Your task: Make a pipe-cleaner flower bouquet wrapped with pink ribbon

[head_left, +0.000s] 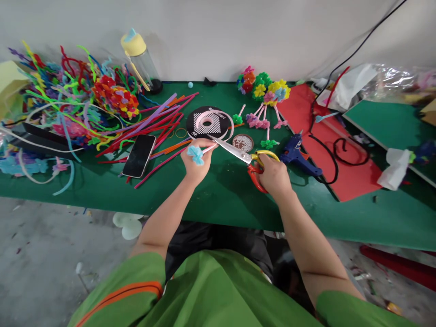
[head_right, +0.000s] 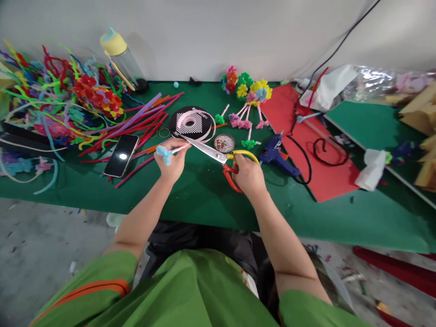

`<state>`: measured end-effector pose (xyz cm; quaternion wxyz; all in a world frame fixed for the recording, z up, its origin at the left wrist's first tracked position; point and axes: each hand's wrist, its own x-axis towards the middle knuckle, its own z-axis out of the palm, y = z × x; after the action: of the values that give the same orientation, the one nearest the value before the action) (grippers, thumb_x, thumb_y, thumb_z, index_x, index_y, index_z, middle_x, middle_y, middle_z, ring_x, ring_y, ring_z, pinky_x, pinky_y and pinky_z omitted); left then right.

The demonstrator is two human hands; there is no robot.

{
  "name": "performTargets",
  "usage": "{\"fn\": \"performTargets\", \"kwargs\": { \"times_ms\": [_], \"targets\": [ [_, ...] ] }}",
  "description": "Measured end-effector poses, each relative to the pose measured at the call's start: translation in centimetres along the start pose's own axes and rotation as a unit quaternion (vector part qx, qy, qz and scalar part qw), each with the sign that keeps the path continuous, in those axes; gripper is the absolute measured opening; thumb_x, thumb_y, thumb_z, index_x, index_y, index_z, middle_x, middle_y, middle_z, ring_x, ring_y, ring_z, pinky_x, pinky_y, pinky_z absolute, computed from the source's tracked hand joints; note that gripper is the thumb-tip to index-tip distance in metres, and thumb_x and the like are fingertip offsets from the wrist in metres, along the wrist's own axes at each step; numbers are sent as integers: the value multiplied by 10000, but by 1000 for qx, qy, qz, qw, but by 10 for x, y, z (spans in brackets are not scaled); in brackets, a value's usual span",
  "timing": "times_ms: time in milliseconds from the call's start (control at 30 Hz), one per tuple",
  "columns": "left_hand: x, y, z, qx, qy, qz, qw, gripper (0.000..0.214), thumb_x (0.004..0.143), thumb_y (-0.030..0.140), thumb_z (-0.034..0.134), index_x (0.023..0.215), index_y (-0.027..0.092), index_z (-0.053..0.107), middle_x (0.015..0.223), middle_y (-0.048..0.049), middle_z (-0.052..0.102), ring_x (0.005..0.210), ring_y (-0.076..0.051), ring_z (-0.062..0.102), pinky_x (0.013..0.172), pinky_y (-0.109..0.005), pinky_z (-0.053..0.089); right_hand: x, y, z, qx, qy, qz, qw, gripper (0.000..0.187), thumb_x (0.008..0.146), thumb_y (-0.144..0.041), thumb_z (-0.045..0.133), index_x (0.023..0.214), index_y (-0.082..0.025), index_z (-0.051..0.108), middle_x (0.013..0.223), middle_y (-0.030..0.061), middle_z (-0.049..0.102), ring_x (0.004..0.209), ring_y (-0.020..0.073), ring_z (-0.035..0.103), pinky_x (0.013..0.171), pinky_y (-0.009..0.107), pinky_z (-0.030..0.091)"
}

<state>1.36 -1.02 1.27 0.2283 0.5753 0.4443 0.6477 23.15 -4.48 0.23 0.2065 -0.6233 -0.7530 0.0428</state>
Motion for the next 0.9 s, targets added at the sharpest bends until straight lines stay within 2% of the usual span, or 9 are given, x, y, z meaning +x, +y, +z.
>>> {"fn": "performTargets", "kwargs": {
  "times_ms": [133,267,467,633,767,900],
  "targets": [
    [-1,-2,5,-45,-1,-60,997,139,640,148,759,680,214,643,698,20,665,696,-127,641,676,-293,527,0,-5,-1,21,44,32,998,172,785,-274,438,797,-167,572,648,63,601,502,141,477,497,258,341],
    [1,-7,8,-99,9,-105,989,152,632,189,772,665,206,625,686,20,652,682,-127,637,680,-307,531,1,-5,-4,39,58,57,996,174,778,-312,449,785,-180,563,590,34,560,485,142,474,489,258,343],
    [3,-11,8,-116,39,-131,984,193,602,251,796,681,199,628,677,19,657,669,-127,648,682,-308,543,0,-7,-3,18,27,40,999,173,771,-281,457,804,-162,578,687,82,624,545,162,535,516,267,357],
    [1,-9,10,-160,55,-157,973,196,644,300,772,713,195,621,677,21,662,674,-124,666,726,-324,558,-1,-7,2,-31,9,31,999,202,797,-263,451,858,-134,594,693,103,642,559,175,539,510,269,334],
    [0,-10,13,-170,59,-155,972,227,628,317,785,713,188,619,678,24,661,664,-121,671,705,-311,569,-3,-4,6,-53,-8,26,998,198,792,-218,438,872,-122,592,675,96,633,546,164,526,495,255,303],
    [0,-15,11,-117,43,-107,986,210,669,338,752,727,185,619,685,18,661,655,-111,660,666,-281,565,-3,-2,5,-49,-35,30,998,203,777,-200,437,887,-120,588,662,86,625,544,157,522,495,245,286]
  ]
}}
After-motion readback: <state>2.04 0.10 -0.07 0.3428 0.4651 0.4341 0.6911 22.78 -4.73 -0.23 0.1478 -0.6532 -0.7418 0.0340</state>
